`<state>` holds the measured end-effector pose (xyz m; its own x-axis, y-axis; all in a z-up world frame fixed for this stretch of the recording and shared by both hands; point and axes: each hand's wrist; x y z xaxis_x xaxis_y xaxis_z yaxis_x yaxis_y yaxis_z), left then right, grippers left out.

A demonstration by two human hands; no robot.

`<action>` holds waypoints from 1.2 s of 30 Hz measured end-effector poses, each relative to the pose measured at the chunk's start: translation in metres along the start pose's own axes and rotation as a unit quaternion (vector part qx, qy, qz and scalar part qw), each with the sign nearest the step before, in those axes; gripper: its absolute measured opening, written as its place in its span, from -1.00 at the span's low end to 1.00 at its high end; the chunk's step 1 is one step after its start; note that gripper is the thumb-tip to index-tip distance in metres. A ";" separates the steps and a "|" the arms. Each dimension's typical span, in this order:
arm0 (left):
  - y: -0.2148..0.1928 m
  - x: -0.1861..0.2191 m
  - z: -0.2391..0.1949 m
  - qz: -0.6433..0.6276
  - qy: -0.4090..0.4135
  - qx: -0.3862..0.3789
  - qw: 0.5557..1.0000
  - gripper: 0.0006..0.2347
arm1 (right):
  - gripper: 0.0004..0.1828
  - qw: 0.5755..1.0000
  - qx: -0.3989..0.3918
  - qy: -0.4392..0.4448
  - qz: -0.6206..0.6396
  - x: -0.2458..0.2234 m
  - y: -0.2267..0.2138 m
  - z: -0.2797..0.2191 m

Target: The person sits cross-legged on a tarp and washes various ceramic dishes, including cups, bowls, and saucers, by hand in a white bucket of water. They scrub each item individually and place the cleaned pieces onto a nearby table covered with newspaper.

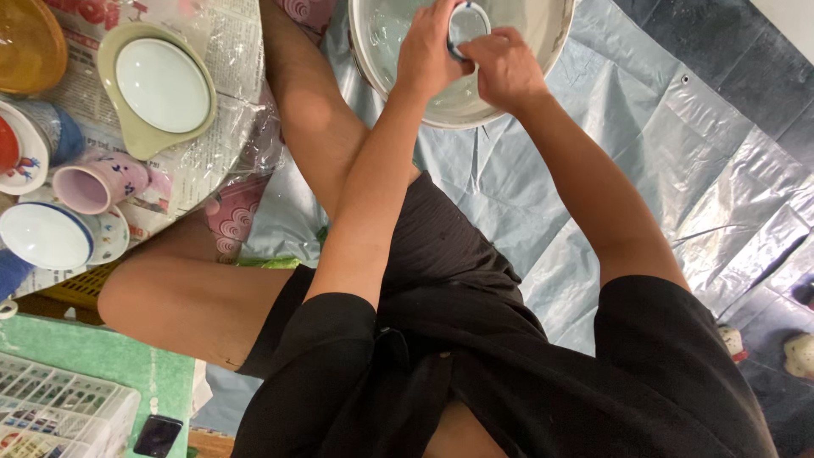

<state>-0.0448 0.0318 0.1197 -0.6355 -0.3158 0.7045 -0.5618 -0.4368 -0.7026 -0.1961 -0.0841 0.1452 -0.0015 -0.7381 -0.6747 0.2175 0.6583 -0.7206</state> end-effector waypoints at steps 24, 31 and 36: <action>0.056 -0.067 0.030 0.390 -0.167 -0.344 0.838 -0.35 | -0.69 0.969 0.201 0.088 0.115 -0.009 -0.007 -0.003; 0.072 -0.110 0.024 0.253 -0.094 -0.200 0.942 -0.38 | -0.69 0.964 0.204 0.121 0.120 -0.009 -0.005 -0.001; 0.073 -0.087 0.029 0.130 -0.099 -0.141 0.976 -0.62 | -0.59 0.969 0.199 0.120 0.089 -0.012 -0.008 0.001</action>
<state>-0.0146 0.0031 0.0099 -0.6766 -0.5544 0.4846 -0.5362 -0.0802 -0.8403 -0.1968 -0.0808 0.1593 -0.1457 -0.5312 -0.8346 0.5945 0.6273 -0.5030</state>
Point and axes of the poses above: each hand's wrist, its own z-axis towards the middle knuckle, its own y-axis out of the palm, x = y × z, and after that the axes turned 13 degrees about z, right-handed
